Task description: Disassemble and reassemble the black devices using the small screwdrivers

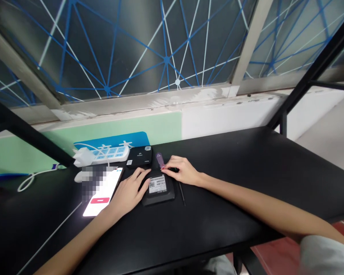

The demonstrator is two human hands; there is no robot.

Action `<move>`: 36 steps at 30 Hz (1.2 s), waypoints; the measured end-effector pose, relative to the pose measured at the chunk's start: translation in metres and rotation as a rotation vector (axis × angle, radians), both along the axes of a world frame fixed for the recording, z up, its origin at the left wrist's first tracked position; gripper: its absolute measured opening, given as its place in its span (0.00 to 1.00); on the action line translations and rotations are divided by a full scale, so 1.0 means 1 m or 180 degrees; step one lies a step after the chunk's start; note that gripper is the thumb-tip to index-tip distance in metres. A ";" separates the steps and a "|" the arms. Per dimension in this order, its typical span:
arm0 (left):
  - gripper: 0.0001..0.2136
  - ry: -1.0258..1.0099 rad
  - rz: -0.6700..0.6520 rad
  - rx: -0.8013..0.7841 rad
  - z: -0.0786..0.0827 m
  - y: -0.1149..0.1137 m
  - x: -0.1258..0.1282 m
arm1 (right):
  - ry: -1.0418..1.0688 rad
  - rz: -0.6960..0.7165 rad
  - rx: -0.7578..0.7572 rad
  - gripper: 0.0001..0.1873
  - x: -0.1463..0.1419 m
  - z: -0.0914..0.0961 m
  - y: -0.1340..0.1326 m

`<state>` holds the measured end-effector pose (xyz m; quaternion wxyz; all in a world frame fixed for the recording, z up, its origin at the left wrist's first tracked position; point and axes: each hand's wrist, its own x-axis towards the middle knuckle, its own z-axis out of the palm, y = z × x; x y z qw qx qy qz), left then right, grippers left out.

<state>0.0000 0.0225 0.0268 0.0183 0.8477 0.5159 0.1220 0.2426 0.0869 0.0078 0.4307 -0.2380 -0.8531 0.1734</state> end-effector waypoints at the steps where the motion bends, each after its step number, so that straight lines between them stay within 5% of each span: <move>1: 0.18 0.0012 0.0013 0.0001 0.000 -0.001 0.000 | 0.0005 -0.0001 0.0004 0.05 0.000 0.000 0.000; 36: 0.19 -0.0089 -0.0035 -0.0064 0.004 -0.002 -0.002 | 0.0020 0.0038 -0.0269 0.06 0.003 0.003 -0.001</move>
